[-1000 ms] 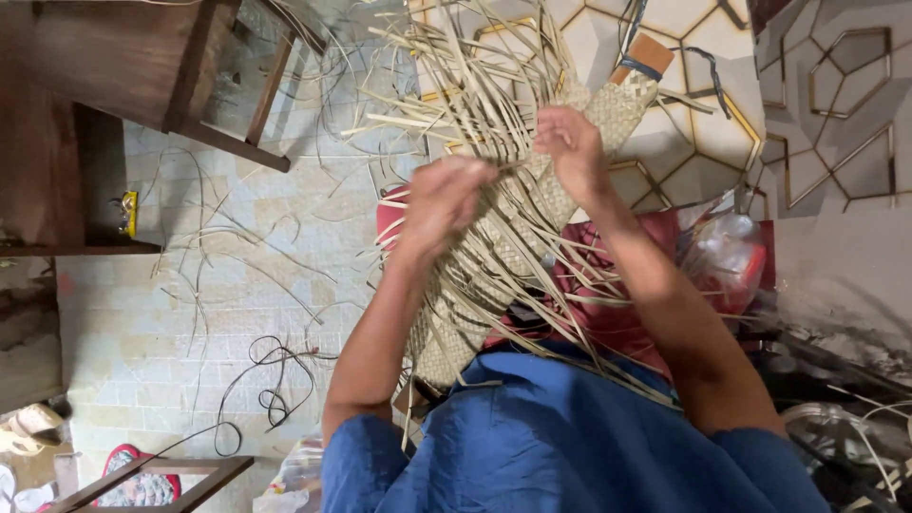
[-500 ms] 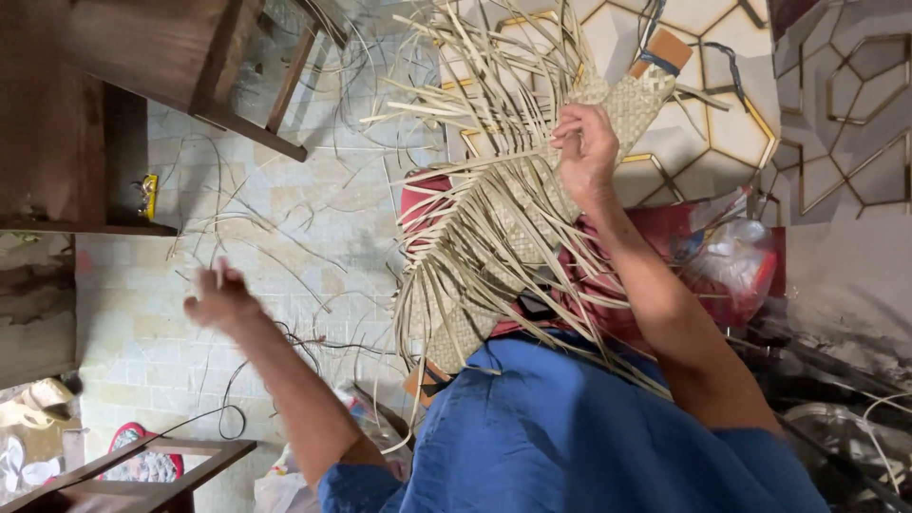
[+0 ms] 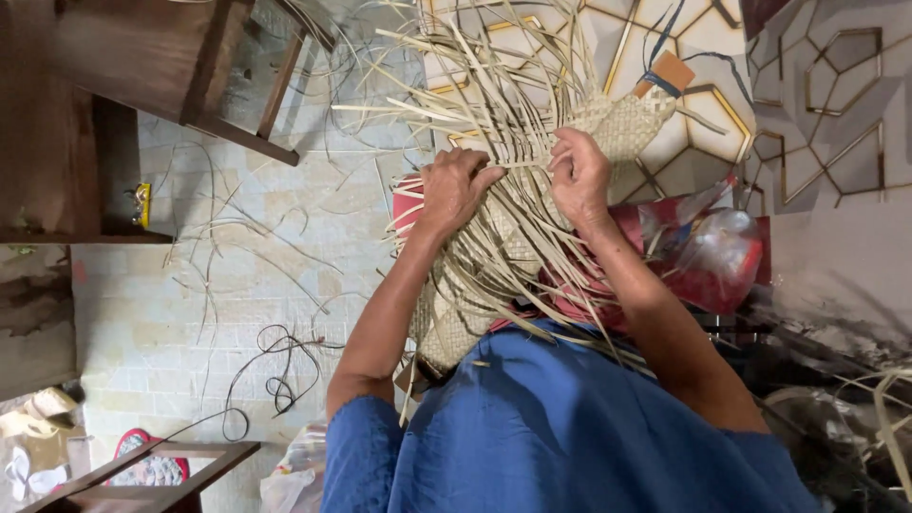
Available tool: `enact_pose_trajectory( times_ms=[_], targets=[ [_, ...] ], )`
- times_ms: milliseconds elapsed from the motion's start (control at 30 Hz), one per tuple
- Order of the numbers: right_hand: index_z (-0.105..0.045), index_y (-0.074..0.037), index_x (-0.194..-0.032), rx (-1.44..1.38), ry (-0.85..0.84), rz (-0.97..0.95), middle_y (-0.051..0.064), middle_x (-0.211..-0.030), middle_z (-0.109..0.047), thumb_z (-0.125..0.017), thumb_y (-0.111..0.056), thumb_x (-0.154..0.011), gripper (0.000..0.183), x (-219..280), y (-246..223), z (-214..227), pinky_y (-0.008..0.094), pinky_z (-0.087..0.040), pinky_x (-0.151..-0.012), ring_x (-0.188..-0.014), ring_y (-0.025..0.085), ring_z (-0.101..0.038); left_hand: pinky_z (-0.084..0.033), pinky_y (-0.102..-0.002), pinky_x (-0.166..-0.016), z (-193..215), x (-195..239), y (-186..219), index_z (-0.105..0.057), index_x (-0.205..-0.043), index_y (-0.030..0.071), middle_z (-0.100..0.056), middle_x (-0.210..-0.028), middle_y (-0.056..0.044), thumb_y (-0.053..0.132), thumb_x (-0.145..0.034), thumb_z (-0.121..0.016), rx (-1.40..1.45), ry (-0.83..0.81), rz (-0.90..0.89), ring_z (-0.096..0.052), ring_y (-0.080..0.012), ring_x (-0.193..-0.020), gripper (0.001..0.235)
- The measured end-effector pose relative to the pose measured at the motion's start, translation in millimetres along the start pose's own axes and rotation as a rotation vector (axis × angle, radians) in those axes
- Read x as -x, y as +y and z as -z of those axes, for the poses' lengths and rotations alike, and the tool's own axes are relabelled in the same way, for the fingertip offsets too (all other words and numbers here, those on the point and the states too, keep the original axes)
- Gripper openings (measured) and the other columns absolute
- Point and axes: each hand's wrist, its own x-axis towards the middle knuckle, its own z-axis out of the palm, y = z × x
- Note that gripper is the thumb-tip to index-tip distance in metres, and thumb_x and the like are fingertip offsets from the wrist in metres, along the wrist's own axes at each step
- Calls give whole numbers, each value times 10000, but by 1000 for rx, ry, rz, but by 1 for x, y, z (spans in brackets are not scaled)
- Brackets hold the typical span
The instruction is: The person sits on the floor and weaves dried palm leaves into a basket by hand, repeatedly threading and pulling strands through the existing weave. The basket gradually grows as more material is added.
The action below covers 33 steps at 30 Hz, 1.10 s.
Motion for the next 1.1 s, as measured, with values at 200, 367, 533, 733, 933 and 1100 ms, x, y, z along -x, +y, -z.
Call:
enact_pose_trajectory(
  times_ms=[200,367,533,733,933,1100],
  targets=[
    [-630,60,-1230,-131,57,-51,182,-867,-640,-449,188,-852,438,-1,4,5,359,-593,-608,-675,276,-716,-491,-484,-855,-35,-28,-33,-674,-801,268,-615,-894,76,478,-854,-780,75,-88,38,-621,-232,-982,241],
    [-596,59,-1230,-277,121,-106,165,-904,-628,-447,204,-879,409,-3,10,10,311,-600,-598,-679,232,-699,-554,-356,-675,-17,-32,-23,-772,-783,191,-605,-763,-34,230,-856,-831,425,-205,209,-674,-202,-686,101],
    [-613,80,-1180,-250,87,-107,175,-883,-640,-441,213,-865,383,-10,3,14,310,-591,-552,-645,234,-691,-518,-297,-620,-14,-40,-19,-770,-874,65,-631,-732,-67,33,-825,-775,694,-304,284,-627,-159,-670,59],
    [-642,65,-1161,-164,51,-105,177,-895,-624,-496,198,-860,360,-12,0,11,341,-594,-589,-680,265,-703,-488,-298,-607,-23,-46,-24,-767,-923,17,-615,-774,-83,42,-832,-739,776,-334,320,-594,-159,-691,99],
    [-795,-58,-970,140,-260,-102,146,-814,-665,-704,-34,-910,111,-31,-3,-20,418,-552,-668,-761,341,-693,-521,-427,-737,-19,-51,-28,-801,-868,201,-686,-857,-39,165,-783,-773,331,-323,86,-690,-277,-831,96],
    [-770,-77,-952,58,-521,-636,125,-649,-677,-625,-320,-983,285,-46,11,-50,354,-509,-481,-457,218,-632,-454,-510,-830,-7,-44,-6,-767,-800,300,-661,-1029,77,221,-792,-749,-106,-291,-43,-633,-291,-1037,81]
  ],
)
